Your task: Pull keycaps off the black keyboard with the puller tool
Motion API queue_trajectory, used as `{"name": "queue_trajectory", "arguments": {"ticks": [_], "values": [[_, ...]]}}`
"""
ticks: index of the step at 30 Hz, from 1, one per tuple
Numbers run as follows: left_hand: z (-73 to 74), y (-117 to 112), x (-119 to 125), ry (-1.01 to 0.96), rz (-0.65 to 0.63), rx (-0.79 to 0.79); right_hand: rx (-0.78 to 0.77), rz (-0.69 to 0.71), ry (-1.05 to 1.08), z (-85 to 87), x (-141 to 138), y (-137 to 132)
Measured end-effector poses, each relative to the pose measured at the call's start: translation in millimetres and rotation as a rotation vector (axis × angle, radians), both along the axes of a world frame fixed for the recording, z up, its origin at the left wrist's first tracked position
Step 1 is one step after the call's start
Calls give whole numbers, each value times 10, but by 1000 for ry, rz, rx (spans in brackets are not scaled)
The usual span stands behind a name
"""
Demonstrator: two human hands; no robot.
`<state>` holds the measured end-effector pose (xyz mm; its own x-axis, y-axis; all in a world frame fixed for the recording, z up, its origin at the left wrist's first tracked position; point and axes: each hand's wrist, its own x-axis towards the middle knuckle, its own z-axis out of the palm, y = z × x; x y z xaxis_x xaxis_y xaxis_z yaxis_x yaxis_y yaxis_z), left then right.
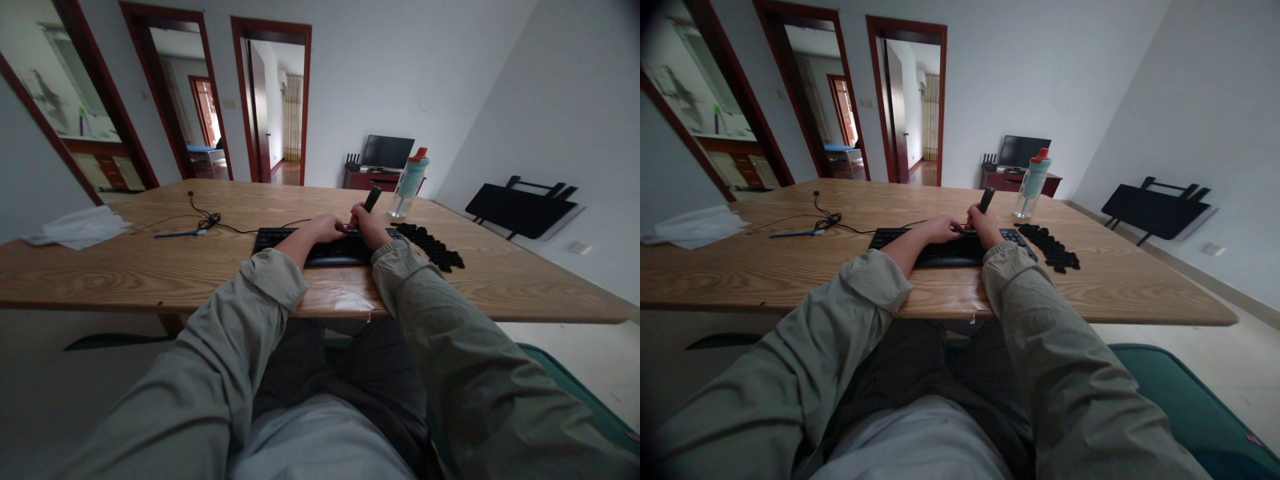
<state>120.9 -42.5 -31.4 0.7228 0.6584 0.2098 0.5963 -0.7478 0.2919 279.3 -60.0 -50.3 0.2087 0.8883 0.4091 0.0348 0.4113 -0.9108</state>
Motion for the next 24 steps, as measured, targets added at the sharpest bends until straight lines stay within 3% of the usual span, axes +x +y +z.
{"name": "queue_trajectory", "arguments": {"ticks": [5,14,24], "values": [[-15,24,-3,1,7,-3,-2,-25,54,28,-14,-5],[9,-42,-1,19,6,31,-22,-66,-60,12,-44,24],[20,-50,6,35,30,-48,-16,-148,-82,63,-147,-30]]}}
